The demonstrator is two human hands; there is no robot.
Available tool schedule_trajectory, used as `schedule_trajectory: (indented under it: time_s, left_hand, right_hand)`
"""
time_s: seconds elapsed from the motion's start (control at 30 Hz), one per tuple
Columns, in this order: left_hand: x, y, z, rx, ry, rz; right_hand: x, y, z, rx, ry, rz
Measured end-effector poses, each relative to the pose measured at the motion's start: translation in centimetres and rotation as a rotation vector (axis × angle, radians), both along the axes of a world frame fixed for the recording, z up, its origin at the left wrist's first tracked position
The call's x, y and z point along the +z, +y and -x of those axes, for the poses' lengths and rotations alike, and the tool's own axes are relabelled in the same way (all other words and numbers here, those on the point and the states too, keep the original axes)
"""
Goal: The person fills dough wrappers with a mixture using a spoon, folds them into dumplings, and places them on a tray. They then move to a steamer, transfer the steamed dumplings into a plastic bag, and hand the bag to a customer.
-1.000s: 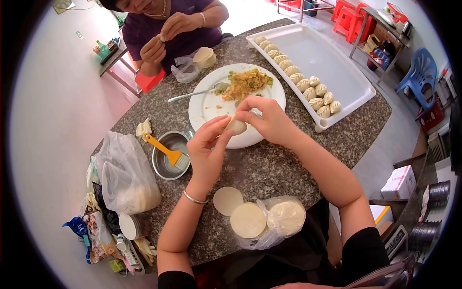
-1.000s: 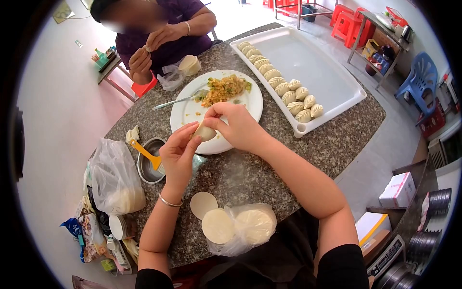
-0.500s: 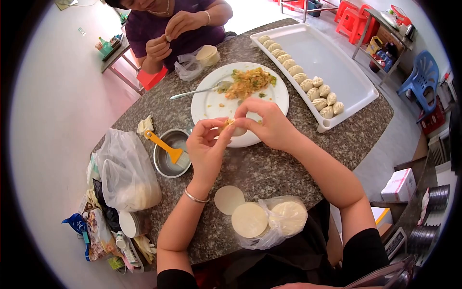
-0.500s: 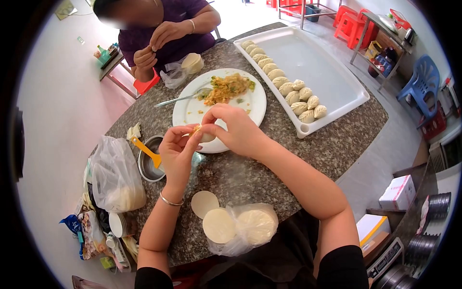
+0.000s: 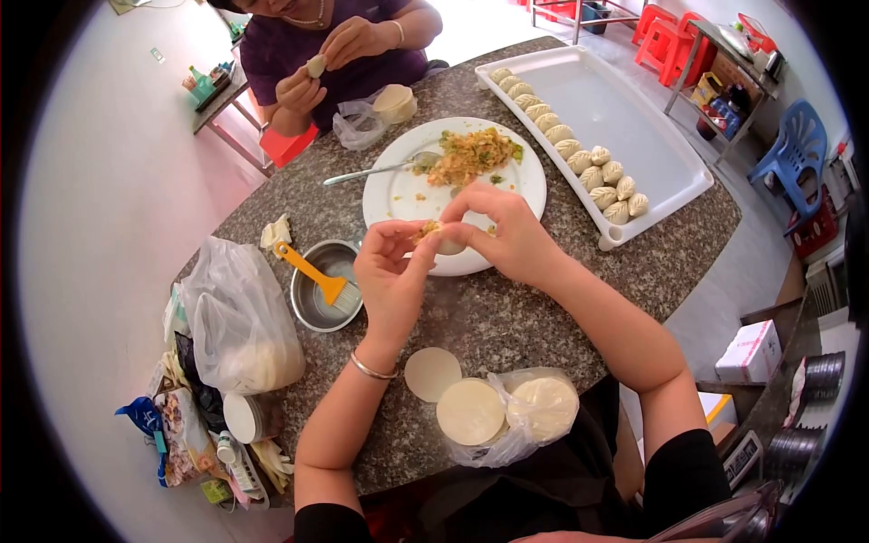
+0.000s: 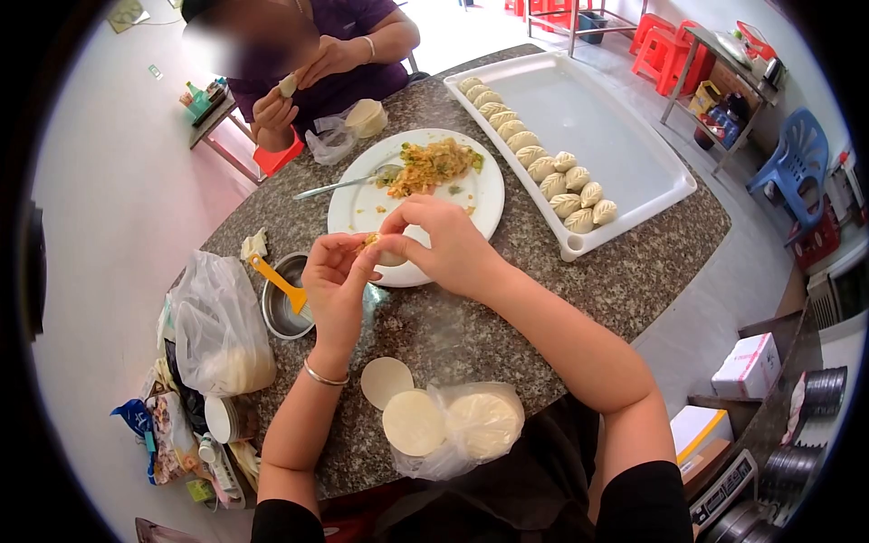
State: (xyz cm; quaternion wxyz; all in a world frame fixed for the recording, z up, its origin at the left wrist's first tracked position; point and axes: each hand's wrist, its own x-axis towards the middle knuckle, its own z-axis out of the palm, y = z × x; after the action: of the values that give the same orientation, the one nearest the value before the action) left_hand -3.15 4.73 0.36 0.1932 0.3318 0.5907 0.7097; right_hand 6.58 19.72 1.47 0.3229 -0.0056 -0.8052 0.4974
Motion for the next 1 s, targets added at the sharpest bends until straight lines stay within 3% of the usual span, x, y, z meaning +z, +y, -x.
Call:
schedule_trajectory:
  time_s: [0.1,0.37,0.6,0.67,0.87,1.0]
  left_hand:
    - [-0.4,0.1,0.0,0.002,-0.03,-0.097]
    - [-1.4,0.1,0.2,0.068,0.358,-0.049]
    - [0.2,0.2,-0.6,0.093,0.278,-0.037]
    - [-0.9,0.0,0.1,0.07,0.389,-0.033]
    - [-1.1,0.1,0.4,-0.048,0.041,0.017]
    - [-1.0,0.2,0.2,-0.052,0.082,-0.09]
  right_hand:
    - [-0.1,-0.2,0.0,-0.032,-0.014,0.065]
    - [-0.6,-0.5,0.2,-0.066,0.025,0.142]
    - [-0.6,-0.3,0.3,-0.039,0.039,0.077]
    - [-0.5,-0.4,0.3,-0.049,0.042,0.078]
    - [-0.6,0.5,0.1,-0.052,-0.048,0.105]
    - [-0.7,1.0,0.3,0.027,-0.064,0.085]
